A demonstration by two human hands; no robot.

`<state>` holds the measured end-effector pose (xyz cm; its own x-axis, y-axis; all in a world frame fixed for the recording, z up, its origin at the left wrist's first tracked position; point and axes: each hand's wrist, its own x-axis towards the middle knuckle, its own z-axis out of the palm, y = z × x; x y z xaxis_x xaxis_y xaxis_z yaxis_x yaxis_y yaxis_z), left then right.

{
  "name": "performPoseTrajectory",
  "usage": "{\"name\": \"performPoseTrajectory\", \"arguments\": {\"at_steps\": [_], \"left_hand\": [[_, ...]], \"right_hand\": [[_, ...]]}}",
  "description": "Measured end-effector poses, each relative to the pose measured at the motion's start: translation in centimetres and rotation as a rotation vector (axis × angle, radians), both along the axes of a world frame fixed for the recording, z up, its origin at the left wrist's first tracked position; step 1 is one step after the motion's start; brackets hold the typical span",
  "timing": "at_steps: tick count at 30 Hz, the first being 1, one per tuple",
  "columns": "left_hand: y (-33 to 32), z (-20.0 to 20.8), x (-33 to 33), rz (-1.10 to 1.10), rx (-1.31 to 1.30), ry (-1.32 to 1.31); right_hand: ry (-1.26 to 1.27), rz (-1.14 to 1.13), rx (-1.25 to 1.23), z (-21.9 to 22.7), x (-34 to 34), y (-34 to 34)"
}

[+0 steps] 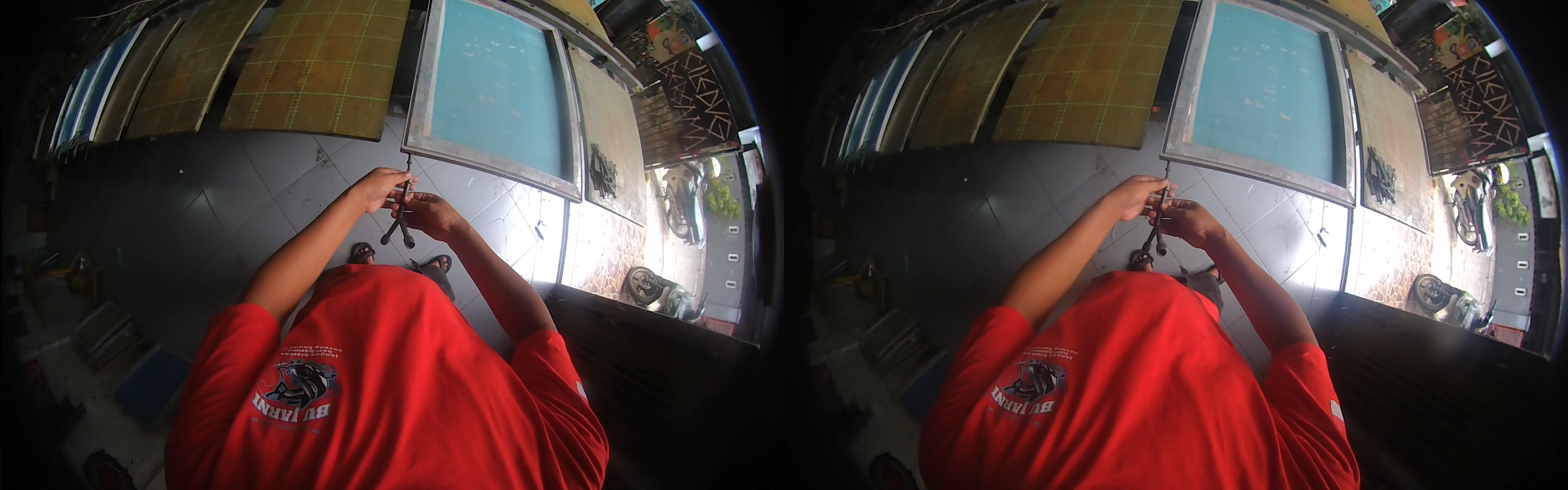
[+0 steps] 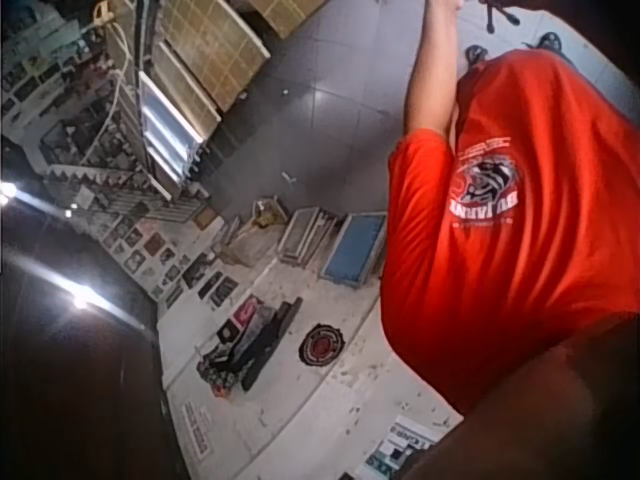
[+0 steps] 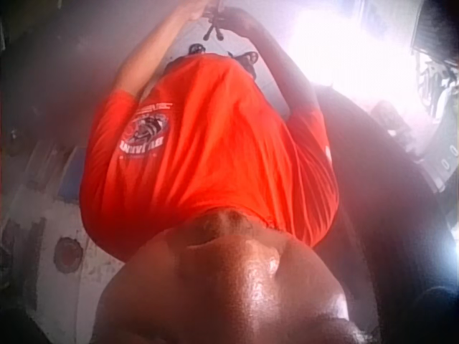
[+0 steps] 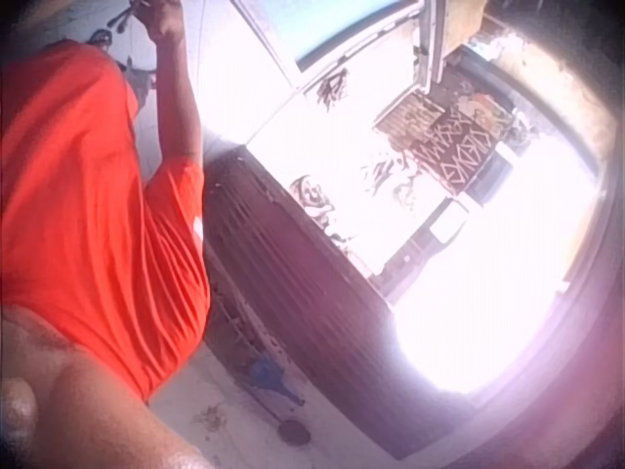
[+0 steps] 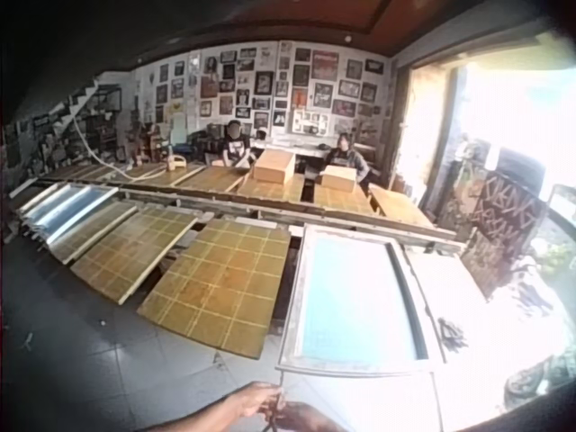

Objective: The person selects a screen printing frame from a stack, places it onto a printing table, and uses a wrench to tighten a bolt on the frame's hinge mechanism.

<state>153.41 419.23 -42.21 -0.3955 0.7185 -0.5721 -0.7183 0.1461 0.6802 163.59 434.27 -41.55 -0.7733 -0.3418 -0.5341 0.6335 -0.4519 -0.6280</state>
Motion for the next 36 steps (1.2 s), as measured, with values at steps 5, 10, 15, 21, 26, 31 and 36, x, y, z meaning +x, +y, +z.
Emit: {"name": "performPoseTrajectory", "arguments": {"at_steps": [5, 10, 15, 21, 26, 31, 36], "left_hand": [[0.6, 0.8, 1.5, 0.092, -0.143, 0.042], [-2.0, -0.6, 2.6, -0.006, 0.019, -0.185], [-2.9, 3.4, 6.2, -0.174, -0.07, 0.177], [-2.6, 2.1, 7.3, 0.038, -0.015, 0.06], [-3.1, 0.8, 7.6, 0.106, 0.184, -0.011], [-4.4, 0.0, 9.5, 0.244, 0.412, -0.316], [-6.9, 2.8, 9.0, 0.285, 0.344, -0.261]], "right_hand": [[0.026, -0.054, -0.07, -0.6, 0.2, -0.3], [0.006, -0.119, -0.065, -1.9, 0.2, -1.0], [0.024, -0.216, 0.001, -1.8, 0.1, -2.5], [-0.001, -0.195, 0.197, 2.7, 0.1, -2.0], [0.078, -0.097, -0.079, -0.1, 0.2, 0.3], [0.006, -0.087, -0.09, -0.7, -0.4, 0.4], [-0.041, -0.09, -0.056, -2.0, -0.6, 0.8]]}}
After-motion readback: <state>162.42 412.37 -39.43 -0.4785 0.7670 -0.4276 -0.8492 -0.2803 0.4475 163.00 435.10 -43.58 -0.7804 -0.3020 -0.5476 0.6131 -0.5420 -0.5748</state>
